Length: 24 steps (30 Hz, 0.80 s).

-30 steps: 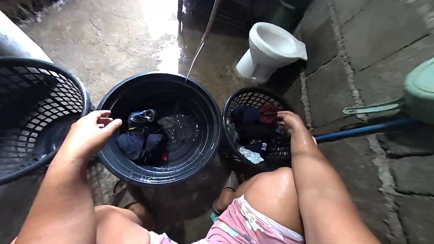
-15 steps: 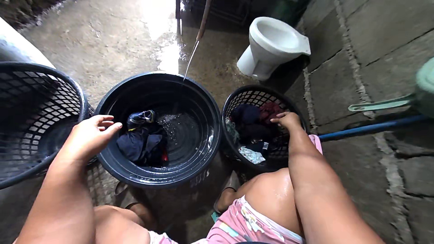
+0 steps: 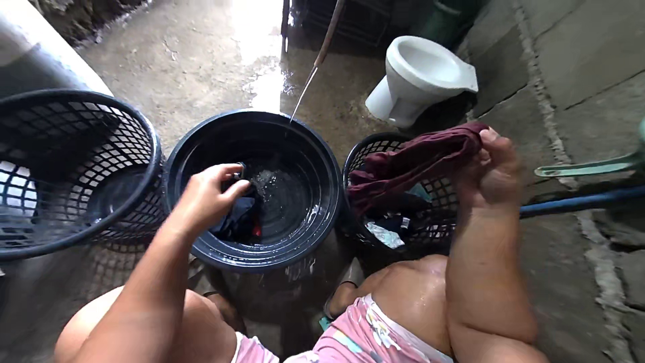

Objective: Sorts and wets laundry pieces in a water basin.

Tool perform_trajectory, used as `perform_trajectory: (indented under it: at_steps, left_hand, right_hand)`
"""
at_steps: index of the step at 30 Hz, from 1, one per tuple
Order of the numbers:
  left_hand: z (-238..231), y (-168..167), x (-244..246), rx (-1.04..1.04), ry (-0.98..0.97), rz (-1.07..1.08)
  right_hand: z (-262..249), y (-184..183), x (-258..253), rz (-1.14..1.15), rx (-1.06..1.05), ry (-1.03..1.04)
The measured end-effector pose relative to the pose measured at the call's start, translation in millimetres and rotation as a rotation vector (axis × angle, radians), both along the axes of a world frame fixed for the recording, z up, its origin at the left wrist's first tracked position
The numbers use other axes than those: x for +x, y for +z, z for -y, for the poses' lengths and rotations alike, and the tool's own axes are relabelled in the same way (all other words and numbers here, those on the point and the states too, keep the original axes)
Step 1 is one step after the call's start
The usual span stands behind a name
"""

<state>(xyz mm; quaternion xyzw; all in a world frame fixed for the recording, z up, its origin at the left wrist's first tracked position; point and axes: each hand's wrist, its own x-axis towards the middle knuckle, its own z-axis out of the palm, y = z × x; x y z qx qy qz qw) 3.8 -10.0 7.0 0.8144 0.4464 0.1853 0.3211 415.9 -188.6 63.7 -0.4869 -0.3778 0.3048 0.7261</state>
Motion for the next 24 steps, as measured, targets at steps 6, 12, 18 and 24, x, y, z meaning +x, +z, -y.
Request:
perform_trajectory:
  at_steps: [6, 12, 18, 24]
  left_hand:
    - [82, 1, 59, -0.134, -0.335, 0.613]
    - [52, -2, 35, 0.015, 0.047, 0.395]
    - [16, 10, -6, -0.255, 0.368, 0.703]
    - [-38, -20, -45, -0.125, 0.691, 0.188]
  right_hand:
    - [-24, 1, -104, 0.263, 0.074, 0.526]
    - [-36, -18, -106, 0.472, -0.142, 0.653]
    - [-36, -31, -76, 0.420, -0.308, 0.549]
    - [-45, -39, -43, 0.582, -0.469, 0.369]
